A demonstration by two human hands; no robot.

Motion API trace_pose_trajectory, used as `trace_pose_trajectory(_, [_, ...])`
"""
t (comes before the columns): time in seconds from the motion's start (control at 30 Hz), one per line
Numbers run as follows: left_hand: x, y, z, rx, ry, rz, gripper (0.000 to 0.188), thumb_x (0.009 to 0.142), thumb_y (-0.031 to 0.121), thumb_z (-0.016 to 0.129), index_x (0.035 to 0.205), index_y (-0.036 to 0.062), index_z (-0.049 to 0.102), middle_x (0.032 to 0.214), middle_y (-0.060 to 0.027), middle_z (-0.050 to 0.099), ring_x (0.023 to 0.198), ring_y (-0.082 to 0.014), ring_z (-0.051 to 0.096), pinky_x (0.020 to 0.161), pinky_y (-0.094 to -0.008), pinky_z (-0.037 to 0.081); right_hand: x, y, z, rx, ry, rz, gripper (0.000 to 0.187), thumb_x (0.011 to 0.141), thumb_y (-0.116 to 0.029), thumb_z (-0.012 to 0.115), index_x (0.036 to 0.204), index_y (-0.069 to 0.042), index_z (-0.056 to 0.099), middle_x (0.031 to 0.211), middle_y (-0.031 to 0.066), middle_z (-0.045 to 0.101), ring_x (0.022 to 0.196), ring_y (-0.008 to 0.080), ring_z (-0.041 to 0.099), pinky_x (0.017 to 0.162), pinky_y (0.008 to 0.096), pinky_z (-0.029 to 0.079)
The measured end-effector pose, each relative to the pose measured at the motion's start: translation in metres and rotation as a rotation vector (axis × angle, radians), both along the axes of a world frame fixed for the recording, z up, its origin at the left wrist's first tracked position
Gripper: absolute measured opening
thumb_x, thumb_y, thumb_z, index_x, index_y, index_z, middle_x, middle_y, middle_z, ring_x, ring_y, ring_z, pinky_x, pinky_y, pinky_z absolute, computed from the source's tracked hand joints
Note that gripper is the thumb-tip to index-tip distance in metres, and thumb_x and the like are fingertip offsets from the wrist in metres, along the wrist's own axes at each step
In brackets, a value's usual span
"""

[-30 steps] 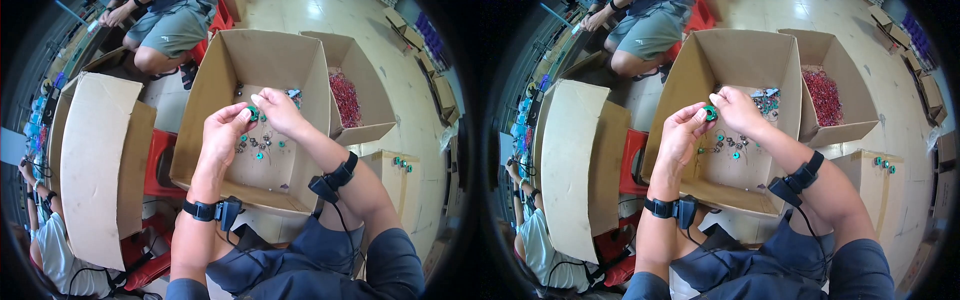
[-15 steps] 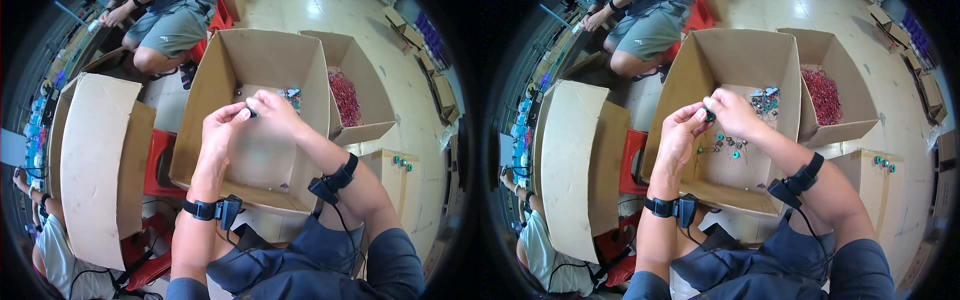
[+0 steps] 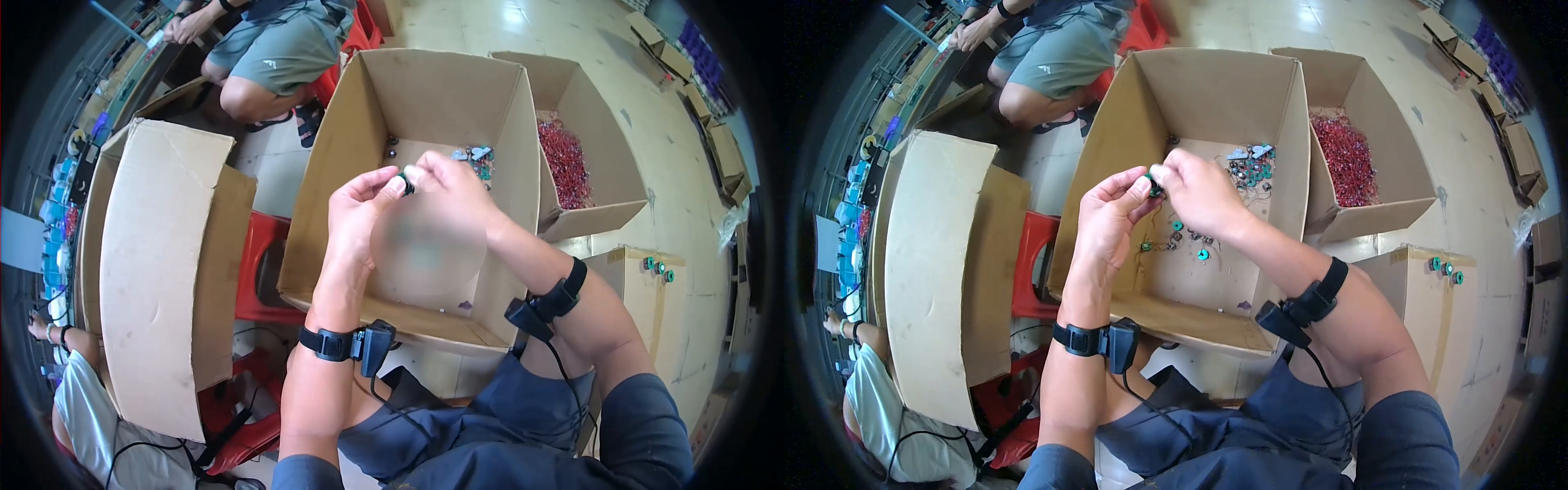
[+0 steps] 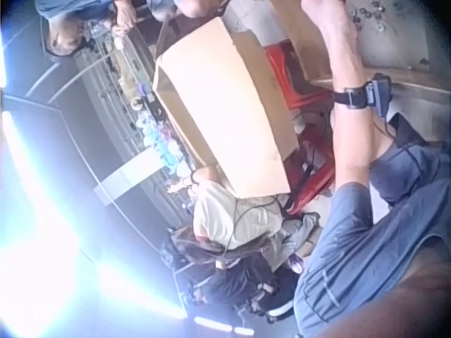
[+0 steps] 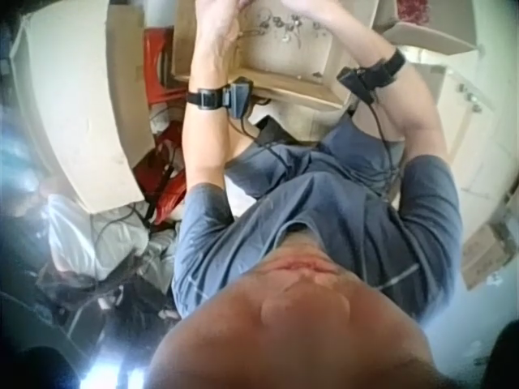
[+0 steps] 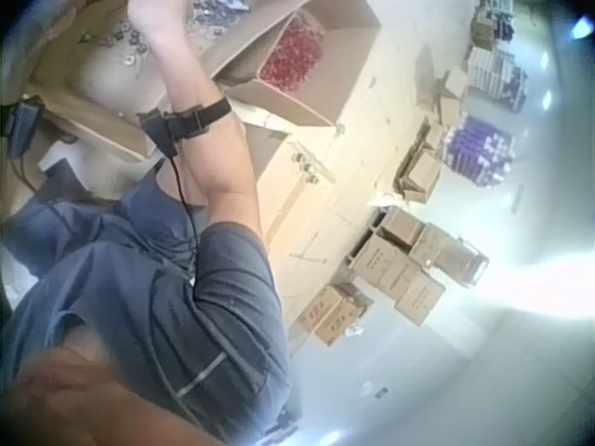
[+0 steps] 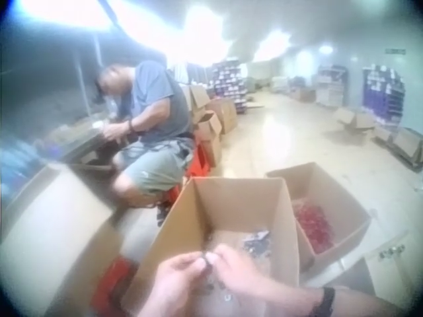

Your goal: Assembling small green plastic components and sorting them into cardboard boxes in a factory setting.

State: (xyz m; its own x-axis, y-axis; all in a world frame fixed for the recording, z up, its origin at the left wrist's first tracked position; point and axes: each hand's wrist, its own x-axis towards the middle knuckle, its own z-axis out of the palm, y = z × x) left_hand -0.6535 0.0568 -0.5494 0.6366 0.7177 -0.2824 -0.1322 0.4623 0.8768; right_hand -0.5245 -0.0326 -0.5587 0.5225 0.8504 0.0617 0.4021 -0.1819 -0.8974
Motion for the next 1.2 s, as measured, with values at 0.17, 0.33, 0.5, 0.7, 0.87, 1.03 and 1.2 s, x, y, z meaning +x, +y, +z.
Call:
trace_pose_trajectory(0.17, [0.001,0.001,-0.004,0.083,0.006,-0.028,0.023,0.088,-0.002,0.064,0.110,-0.0071,0.061,0.097,-0.0124,0.067,0.085,-0.0175,0.066,0.080,-0.0316,0.059,0.010,0.011,-0.013,0.033,-0.104,-0.069,0.027,0.095,-0.025,0.057,0.082,-0.001,0.056,0.066,0.0090,0.056,0.063,0.0163,0.055,0.060,0.0336,0.045])
trace_pose_trajectory(0.33, [0.001,-0.002,-0.001,0.101,0.020,-0.055,0.021,0.088,-0.002,0.064,0.108,-0.0064,0.062,0.097,-0.0123,0.067,0.085,-0.0172,0.066,0.078,-0.0306,0.059,0.008,0.007,-0.008,0.079,-0.050,-0.001,0.027,0.095,-0.025,0.056,0.083,-0.001,0.056,0.066,0.0081,0.056,0.062,0.0148,0.053,0.060,0.0336,0.044])
trace_pose_trajectory(0.5, [0.001,-0.001,-0.006,0.047,0.028,-0.022,0.021,0.088,-0.001,0.064,0.108,-0.0061,0.062,0.095,-0.0114,0.067,0.084,-0.0172,0.066,0.078,-0.0303,0.059,0.005,0.007,-0.004,0.015,-0.026,0.006,0.027,0.096,-0.026,0.056,0.083,-0.002,0.057,0.065,0.0060,0.056,0.061,0.0143,0.053,0.059,0.0333,0.044])
trace_pose_trajectory(0.7, [0.002,-0.001,-0.004,0.060,0.010,0.011,0.020,0.088,-0.002,0.064,0.108,-0.0063,0.062,0.095,-0.0114,0.067,0.085,-0.0171,0.066,0.078,-0.0310,0.059,0.011,0.010,-0.013,0.013,-0.134,-0.061,0.028,0.096,-0.026,0.056,0.083,-0.001,0.056,0.065,0.0065,0.056,0.060,0.0144,0.053,0.058,0.0328,0.044])
trace_pose_trajectory(0.87, [-0.001,-0.001,-0.001,0.108,0.007,-0.027,0.020,0.088,-0.001,0.065,0.107,-0.0066,0.062,0.096,-0.0118,0.067,0.085,-0.0169,0.066,0.079,-0.0313,0.059,0.011,0.003,-0.008,0.049,-0.023,-0.004,0.026,0.096,-0.024,0.056,0.084,-0.001,0.056,0.066,0.0081,0.056,0.060,0.0163,0.054,0.059,0.0342,0.044])
trace_pose_trajectory(1.03, [0.000,-0.001,-0.007,0.052,0.014,-0.042,0.021,0.088,-0.001,0.064,0.108,-0.0066,0.062,0.096,-0.0119,0.067,0.084,-0.0168,0.066,0.079,-0.0312,0.059,0.001,0.003,-0.001,0.031,-0.039,0.001,0.027,0.096,-0.024,0.056,0.083,0.000,0.056,0.066,0.0080,0.057,0.062,0.0160,0.055,0.060,0.0331,0.045])
trace_pose_trajectory(1.2, [0.004,-0.006,-0.002,0.083,0.002,-0.048,0.021,0.089,0.000,0.064,0.109,-0.0070,0.062,0.097,-0.0123,0.067,0.085,-0.0177,0.066,0.079,-0.0309,0.059,0.018,0.012,-0.014,0.019,-0.167,-0.043,0.027,0.096,-0.025,0.056,0.083,-0.001,0.056,0.066,0.0081,0.057,0.062,0.0153,0.055,0.060,0.0329,0.045])
